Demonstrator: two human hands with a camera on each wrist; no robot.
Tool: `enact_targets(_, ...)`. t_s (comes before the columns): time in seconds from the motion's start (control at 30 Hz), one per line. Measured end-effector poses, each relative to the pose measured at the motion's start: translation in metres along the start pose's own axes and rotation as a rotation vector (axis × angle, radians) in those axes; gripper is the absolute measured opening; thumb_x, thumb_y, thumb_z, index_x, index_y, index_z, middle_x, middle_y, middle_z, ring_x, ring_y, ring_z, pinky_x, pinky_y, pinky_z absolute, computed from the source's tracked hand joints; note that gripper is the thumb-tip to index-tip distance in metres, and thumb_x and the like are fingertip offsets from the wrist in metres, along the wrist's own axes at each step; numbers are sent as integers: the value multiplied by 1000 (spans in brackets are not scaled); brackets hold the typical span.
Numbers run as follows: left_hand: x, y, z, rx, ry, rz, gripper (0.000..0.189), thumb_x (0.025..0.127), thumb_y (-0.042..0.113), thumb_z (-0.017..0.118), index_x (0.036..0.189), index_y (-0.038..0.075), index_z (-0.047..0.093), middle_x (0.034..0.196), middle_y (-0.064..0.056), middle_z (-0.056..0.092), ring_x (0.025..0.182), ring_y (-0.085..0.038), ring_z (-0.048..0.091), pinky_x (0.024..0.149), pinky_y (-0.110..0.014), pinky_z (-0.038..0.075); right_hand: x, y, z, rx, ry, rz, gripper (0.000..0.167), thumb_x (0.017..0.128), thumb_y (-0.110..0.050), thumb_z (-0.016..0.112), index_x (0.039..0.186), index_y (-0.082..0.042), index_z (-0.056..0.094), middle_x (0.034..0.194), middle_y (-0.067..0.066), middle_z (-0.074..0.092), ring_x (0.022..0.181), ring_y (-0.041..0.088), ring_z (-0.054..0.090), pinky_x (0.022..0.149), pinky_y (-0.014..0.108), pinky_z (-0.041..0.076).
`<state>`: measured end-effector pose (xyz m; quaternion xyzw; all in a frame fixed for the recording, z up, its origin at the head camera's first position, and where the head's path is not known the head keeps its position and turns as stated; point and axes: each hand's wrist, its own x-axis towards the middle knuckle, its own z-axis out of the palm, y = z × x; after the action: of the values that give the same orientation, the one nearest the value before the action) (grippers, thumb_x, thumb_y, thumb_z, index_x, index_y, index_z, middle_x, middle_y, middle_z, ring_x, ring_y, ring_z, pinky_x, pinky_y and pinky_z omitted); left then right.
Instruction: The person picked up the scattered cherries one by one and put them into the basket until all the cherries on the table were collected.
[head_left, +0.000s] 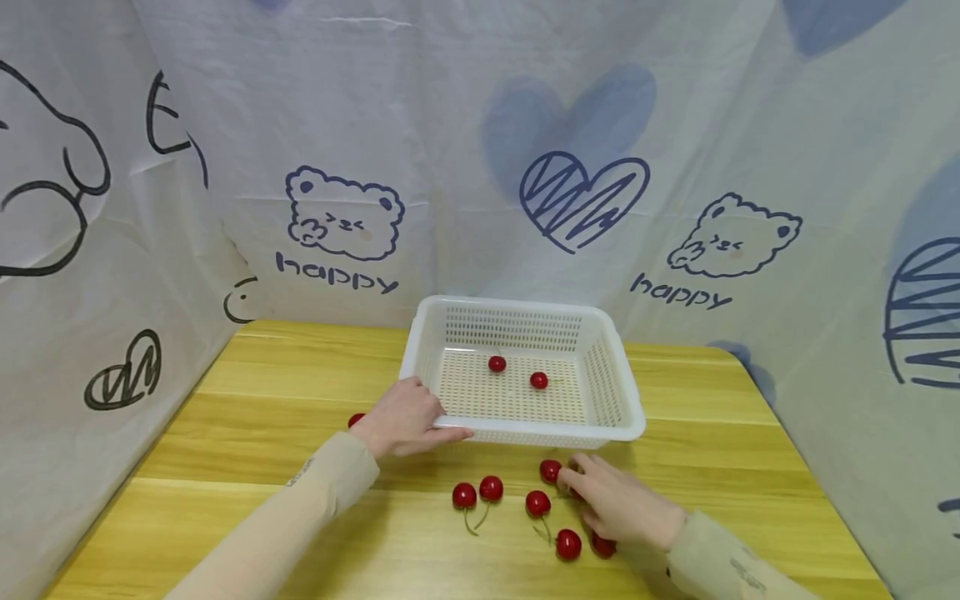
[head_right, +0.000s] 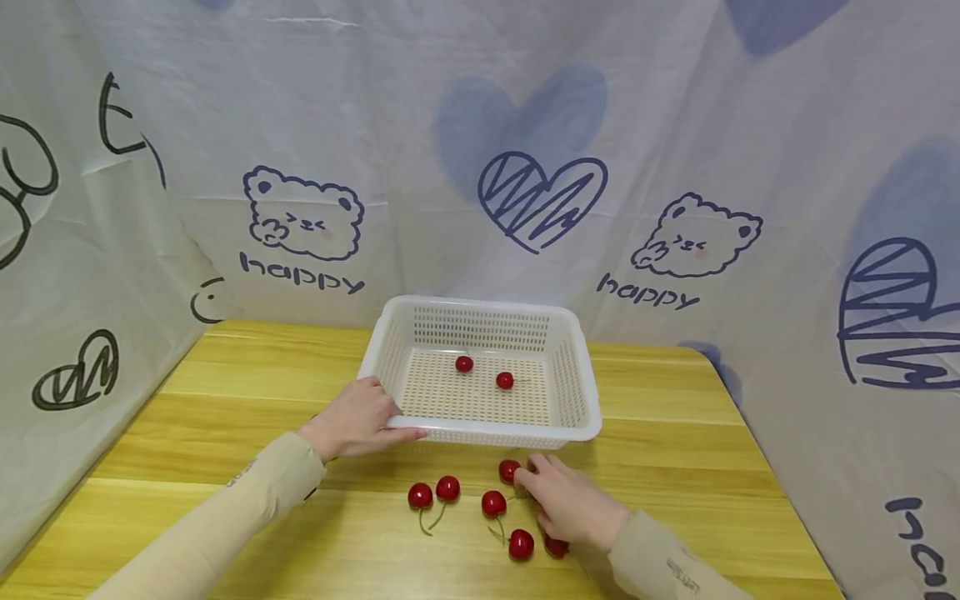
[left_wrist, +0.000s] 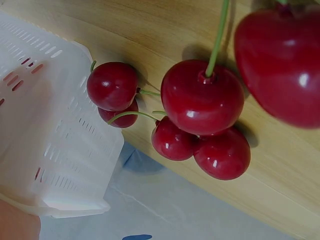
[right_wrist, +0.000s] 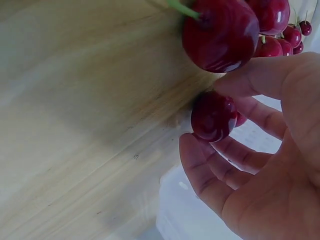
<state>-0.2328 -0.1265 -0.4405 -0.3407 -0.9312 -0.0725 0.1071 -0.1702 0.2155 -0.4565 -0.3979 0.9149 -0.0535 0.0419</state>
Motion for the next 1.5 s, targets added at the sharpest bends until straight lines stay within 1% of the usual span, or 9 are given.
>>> enact_targets(0.17,1,-1,1,3,8,4,53,93,64,56,117,21,77,113,-4,78,80,-14,68,74,-34,52,4,2,2,4,-6,-3,38,80,0,74,110,-15,57,97,-4,49,87,11,50,76,31,52)
enact_targets(0.37,0,-1,1,8,-6,-3,52,93,63,57,114,20,78,109,-4,79,79,-14,66,74,-34,51,7,3,4,9,-20,1,33,77,1,71,99,-17,55,94,-4,48,83,11,51,74,30,53)
enact_targets(0.47,0,-1,1,10,-15,-11,51,93,63,57,112,20,78,107,-3,79,76,-14,64,73,-33,50,7,3,4,27,-24,1,31,77,2,71,95,-17,55,91,-5,48,80,9,51,70,28,51)
enact_targets(0.7,-1,0,0,13,-22,-17,52,94,64,55,114,21,78,108,-3,79,75,-14,62,72,-32,49,7,5,3,84,-45,27,28,79,2,70,93,-15,53,84,-6,47,72,6,46,64,25,47)
enact_targets(0.97,0,0,1,4,-23,-32,55,93,66,55,114,20,78,108,-3,79,77,-15,63,72,-32,49,6,8,2,118,-50,32,22,81,1,69,91,-15,57,79,-6,52,69,3,47,62,22,46)
enact_targets(1.07,0,0,1,-2,-22,-37,56,93,66,55,114,20,78,109,-3,79,78,-15,63,73,-32,50,6,7,-2,153,-77,34,20,82,0,69,90,-15,58,77,-8,53,67,1,47,61,21,46)
enact_targets(1.27,0,1,0,-5,-20,-37,54,93,65,57,116,21,77,112,-3,78,81,-16,66,75,-33,52,7,4,-15,273,-157,64,16,86,-4,70,89,-14,59,72,-12,50,60,-1,44,57,19,43)
enact_targets(1.4,0,1,0,1,-21,-35,54,93,65,57,117,21,77,113,-3,78,83,-16,67,77,-34,52,6,3,-26,331,-150,36,13,86,-4,70,88,-12,60,71,-12,51,58,-3,42,53,18,43)
enact_targets(1.5,0,0,0,5,-20,-34,55,93,65,56,116,21,77,111,-3,78,82,-16,67,77,-34,52,6,3,-34,380,-119,-18,12,86,-3,68,86,-11,60,72,-12,53,59,-5,43,54,17,43)
